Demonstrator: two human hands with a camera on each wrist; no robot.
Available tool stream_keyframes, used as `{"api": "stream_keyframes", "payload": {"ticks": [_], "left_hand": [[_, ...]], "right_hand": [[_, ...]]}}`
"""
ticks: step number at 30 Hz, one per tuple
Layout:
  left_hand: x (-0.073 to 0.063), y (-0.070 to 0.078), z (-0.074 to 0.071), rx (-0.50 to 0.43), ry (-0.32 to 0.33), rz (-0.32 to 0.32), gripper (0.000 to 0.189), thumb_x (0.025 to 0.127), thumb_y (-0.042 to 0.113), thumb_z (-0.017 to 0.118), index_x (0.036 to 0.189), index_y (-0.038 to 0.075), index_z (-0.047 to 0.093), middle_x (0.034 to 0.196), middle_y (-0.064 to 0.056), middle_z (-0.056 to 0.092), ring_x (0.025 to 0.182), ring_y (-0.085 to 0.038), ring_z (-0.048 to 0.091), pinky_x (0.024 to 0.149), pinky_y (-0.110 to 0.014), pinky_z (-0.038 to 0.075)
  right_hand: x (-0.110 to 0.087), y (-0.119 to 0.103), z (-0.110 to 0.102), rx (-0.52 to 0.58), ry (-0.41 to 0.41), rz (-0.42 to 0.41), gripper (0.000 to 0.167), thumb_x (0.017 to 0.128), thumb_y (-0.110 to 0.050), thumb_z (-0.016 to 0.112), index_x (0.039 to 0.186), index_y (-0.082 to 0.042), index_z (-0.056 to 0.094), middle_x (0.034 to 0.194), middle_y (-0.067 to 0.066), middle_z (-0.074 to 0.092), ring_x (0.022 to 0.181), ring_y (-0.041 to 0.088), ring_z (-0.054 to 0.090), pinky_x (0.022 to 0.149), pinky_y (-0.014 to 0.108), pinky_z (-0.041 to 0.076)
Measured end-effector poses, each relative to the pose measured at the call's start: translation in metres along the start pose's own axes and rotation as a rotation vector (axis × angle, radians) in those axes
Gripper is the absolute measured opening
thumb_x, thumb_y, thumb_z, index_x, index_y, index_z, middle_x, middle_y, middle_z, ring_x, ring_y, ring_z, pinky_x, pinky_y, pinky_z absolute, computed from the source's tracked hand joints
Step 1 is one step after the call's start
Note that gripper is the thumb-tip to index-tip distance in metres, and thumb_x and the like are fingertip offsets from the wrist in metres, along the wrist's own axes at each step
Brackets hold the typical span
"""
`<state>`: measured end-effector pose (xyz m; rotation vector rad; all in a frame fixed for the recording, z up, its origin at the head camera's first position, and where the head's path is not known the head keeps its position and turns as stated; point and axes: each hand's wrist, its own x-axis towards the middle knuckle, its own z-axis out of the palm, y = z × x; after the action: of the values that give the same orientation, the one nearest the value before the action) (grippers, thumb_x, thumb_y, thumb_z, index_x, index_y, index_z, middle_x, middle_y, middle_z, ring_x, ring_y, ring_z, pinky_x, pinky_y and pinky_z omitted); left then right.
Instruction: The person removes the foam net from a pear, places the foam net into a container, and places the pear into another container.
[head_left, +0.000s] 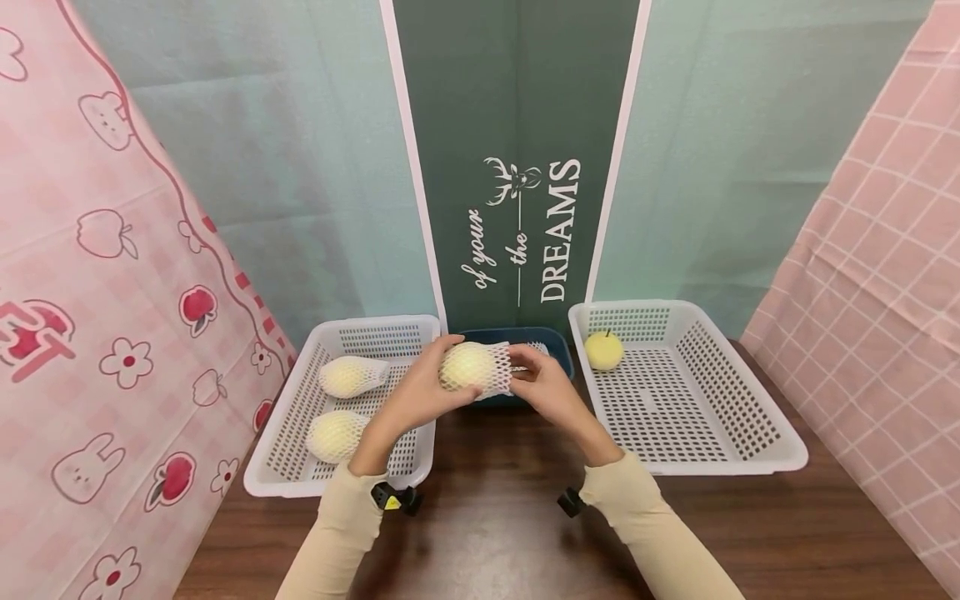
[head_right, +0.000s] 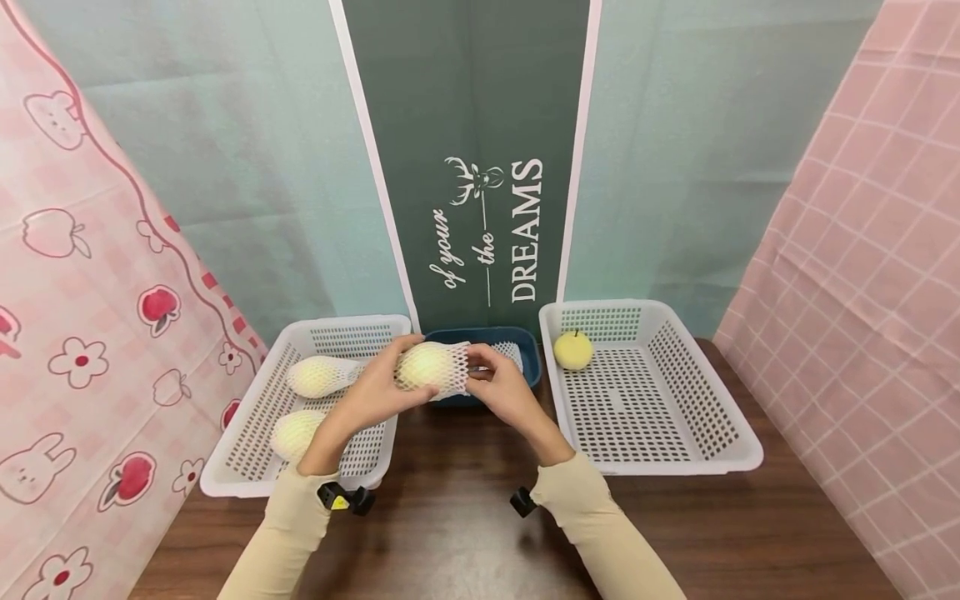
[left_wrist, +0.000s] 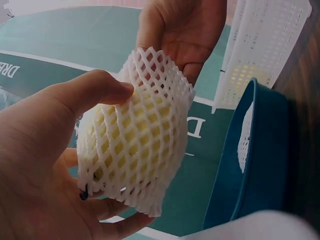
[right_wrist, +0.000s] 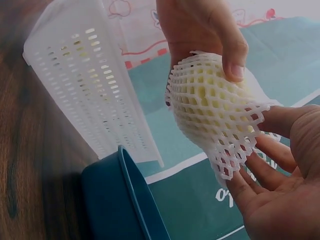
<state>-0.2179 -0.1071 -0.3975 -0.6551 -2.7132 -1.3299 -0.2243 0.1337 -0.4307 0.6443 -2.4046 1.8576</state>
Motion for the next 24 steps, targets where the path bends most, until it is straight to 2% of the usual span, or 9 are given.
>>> {"api": "stream_keyframes", "payload": {"ticks": [6,11,16,20,24], "left_hand": [[0.004,0.002,0.011,-0.03,0.01,0.029,0.081,0.086,0.029,0.087,0.153,0.004,0.048,0.145,-0.014,0.059,0.12,-0.028,0.062,0.1,-0.045,0.053],[0.006,0.004,0.017,-0.049,0.011,0.041,0.079,0.086,0.028,0.088,0.151,0.006,0.05,0.144,-0.011,0.06,0.12,-0.026,0.062,0.101,-0.043,0.052],[0.007,0.008,0.021,-0.053,0.026,0.039,0.079,0.086,0.031,0.088,0.151,0.007,0.051,0.145,-0.01,0.06,0.124,-0.027,0.061,0.104,-0.045,0.051],[0.007,0.009,0.024,-0.042,0.052,0.033,0.078,0.085,0.035,0.089,0.149,0.01,0.054,0.144,-0.007,0.061,0.123,-0.025,0.062,0.104,-0.045,0.051],[0.007,0.008,0.027,-0.051,0.068,0.025,0.077,0.084,0.039,0.09,0.148,0.015,0.055,0.142,-0.004,0.063,0.12,-0.022,0.063,0.102,-0.044,0.052]], "right_hand": [[-0.005,0.001,-0.009,-0.009,-0.024,0.034,0.056,0.094,0.009,0.056,0.15,0.007,0.05,0.143,0.033,0.059,0.118,0.044,0.067,0.083,0.023,0.056],[-0.007,0.002,-0.015,-0.052,-0.035,0.05,0.065,0.091,0.007,0.055,0.155,0.008,0.043,0.146,0.033,0.057,0.122,0.043,0.064,0.088,0.027,0.056],[-0.008,0.002,-0.018,-0.034,-0.075,0.018,0.063,0.093,0.006,0.059,0.154,0.006,0.043,0.145,0.031,0.058,0.122,0.039,0.064,0.09,0.023,0.055],[-0.007,0.002,-0.02,-0.019,-0.107,-0.001,0.063,0.094,0.007,0.062,0.154,0.005,0.044,0.147,0.029,0.057,0.127,0.037,0.061,0.097,0.029,0.055],[-0.008,0.0,-0.022,-0.031,-0.141,0.008,0.07,0.092,0.01,0.058,0.159,0.004,0.038,0.155,0.028,0.051,0.136,0.039,0.056,0.101,0.032,0.052]]}}
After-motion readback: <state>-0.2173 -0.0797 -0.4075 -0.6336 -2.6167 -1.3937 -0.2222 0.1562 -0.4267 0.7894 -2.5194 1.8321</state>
